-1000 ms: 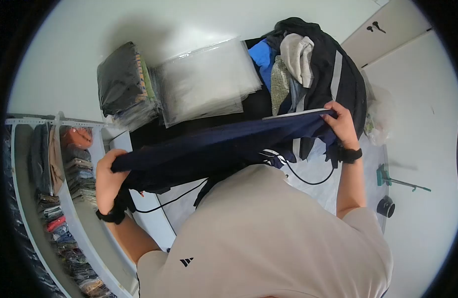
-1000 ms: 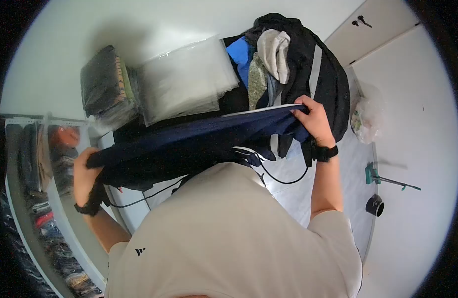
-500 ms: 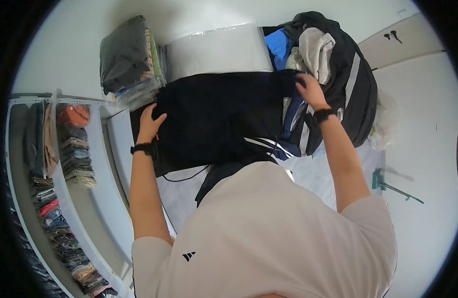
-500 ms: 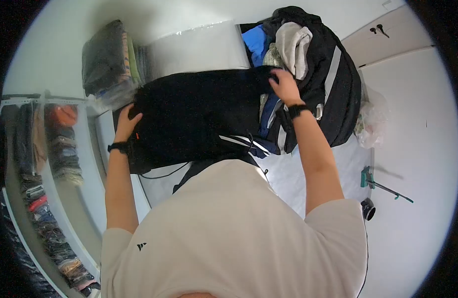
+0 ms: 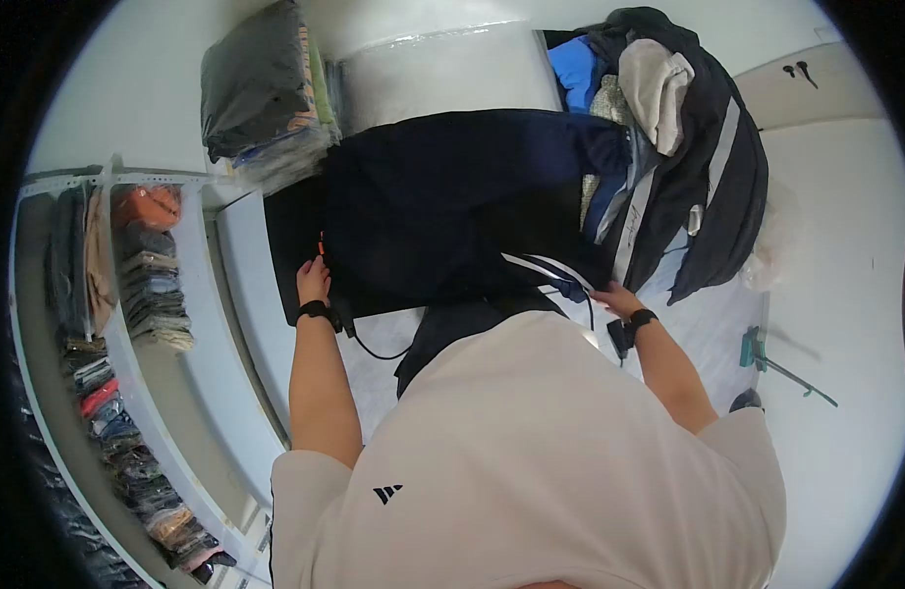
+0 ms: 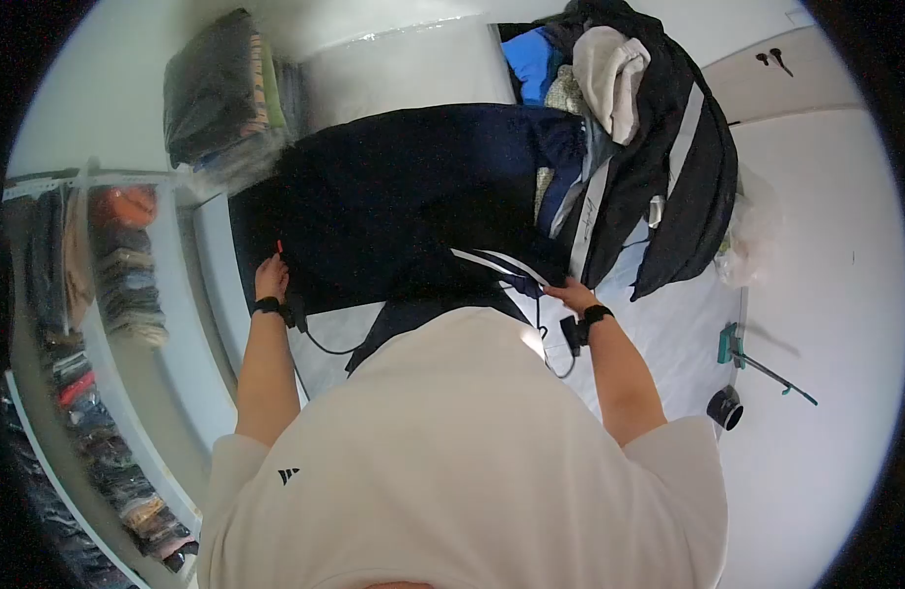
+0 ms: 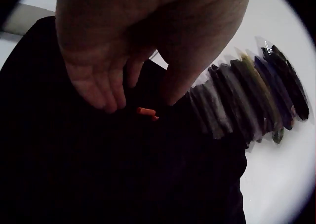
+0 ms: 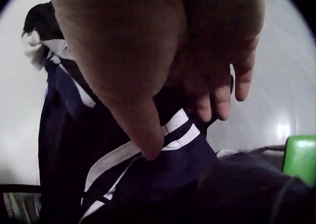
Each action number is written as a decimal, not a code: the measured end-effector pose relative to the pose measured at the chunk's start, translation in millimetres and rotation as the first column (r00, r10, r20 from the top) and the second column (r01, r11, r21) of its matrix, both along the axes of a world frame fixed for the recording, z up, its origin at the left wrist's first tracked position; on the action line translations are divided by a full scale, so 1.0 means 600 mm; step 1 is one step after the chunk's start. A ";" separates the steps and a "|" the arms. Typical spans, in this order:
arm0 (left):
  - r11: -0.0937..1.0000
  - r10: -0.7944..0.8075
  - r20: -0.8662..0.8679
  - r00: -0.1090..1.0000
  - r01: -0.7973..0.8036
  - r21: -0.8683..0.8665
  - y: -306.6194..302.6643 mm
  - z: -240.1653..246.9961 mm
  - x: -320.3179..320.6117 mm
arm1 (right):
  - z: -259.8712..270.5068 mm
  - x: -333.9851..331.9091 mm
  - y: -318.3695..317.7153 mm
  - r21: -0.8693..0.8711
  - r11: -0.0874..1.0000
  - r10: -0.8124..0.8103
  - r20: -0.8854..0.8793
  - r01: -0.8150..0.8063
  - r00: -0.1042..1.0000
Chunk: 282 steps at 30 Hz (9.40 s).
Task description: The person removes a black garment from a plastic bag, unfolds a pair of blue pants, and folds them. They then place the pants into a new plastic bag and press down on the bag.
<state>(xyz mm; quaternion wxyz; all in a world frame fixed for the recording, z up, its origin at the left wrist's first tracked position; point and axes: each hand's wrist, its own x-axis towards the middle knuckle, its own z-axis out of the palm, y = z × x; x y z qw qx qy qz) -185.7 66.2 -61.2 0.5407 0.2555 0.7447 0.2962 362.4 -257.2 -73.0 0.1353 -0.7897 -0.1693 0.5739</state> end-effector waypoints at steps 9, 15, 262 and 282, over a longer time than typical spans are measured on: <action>0.989 -0.017 0.203 0.979 0.046 -0.139 0.022 0.042 0.073 | 0.058 -0.043 0.023 0.261 0.874 -0.389 -0.128 0.409 0.912; 0.713 -0.407 -0.488 0.772 0.602 0.358 0.005 0.077 0.053 | 0.203 0.006 0.117 0.590 0.577 -0.570 -0.204 0.565 0.796; 0.336 -0.660 -0.741 -0.120 0.836 -0.434 -0.037 0.051 0.333 | 0.386 -0.053 0.167 0.364 0.333 -0.643 -0.587 0.870 0.492; -0.125 -0.546 -0.801 -0.245 0.969 -0.211 -0.083 0.042 0.312 | 0.359 -0.037 0.157 0.354 0.317 -0.631 -0.614 0.880 0.475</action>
